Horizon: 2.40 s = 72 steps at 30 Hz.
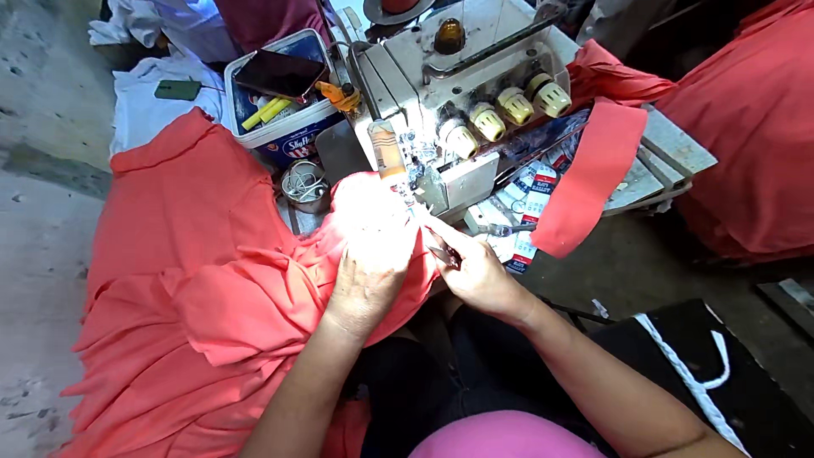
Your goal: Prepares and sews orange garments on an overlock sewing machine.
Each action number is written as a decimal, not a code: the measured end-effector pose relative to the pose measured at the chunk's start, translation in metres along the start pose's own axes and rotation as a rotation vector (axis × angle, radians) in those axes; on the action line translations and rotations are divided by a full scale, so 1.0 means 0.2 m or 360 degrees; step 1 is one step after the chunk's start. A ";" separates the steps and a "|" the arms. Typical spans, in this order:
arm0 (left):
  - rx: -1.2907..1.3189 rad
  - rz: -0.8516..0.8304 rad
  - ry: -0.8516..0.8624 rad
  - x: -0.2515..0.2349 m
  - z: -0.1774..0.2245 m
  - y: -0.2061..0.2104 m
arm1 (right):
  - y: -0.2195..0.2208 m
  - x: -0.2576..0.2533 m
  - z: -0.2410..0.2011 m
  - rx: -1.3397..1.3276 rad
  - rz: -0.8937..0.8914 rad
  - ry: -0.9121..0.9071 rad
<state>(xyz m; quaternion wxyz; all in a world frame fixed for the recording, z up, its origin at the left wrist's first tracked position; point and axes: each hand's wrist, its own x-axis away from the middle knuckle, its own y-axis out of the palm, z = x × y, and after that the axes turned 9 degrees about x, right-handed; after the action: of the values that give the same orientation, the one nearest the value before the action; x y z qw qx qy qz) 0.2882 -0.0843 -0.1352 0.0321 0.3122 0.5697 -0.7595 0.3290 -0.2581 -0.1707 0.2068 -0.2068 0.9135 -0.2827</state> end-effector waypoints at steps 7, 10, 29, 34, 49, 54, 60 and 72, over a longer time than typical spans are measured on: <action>-0.0035 0.0019 0.0016 -0.01 0.00 0.00 | 0.03 0.02 -0.01 -0.0157 0.0122 0.0056; -0.0032 0.0021 -0.0006 -0.01 0.00 0.00 | 0.05 0.03 -0.01 -0.0270 0.0203 0.0105; 0.0024 0.0022 -0.0072 -0.03 -0.03 0.01 | 0.08 0.05 0.00 -0.0426 0.0284 0.0123; 0.0043 0.0003 -0.0099 -0.02 -0.03 0.02 | 0.08 0.05 0.00 -0.0443 0.0274 0.0104; 0.0199 -0.0232 -0.0242 0.03 0.00 0.03 | 0.08 0.06 0.02 -0.0505 0.0278 0.0027; 0.0236 -0.0201 -0.0255 0.02 -0.01 0.03 | 0.10 0.05 0.03 -0.0553 0.0301 0.0000; 0.0234 -0.0238 -0.0284 0.00 -0.04 0.03 | 0.10 0.00 0.03 -0.0562 0.0299 -0.0035; -0.0040 -0.0043 -0.0332 0.16 0.14 0.09 | 0.08 -0.04 0.01 -0.0552 0.0325 -0.0022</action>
<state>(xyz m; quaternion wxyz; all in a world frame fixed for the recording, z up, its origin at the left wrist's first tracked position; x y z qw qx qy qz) 0.2577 -0.1060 -0.1623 0.0850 0.2234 0.5770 -0.7810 0.3324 -0.2432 -0.1803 0.2019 -0.1476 0.9633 -0.0974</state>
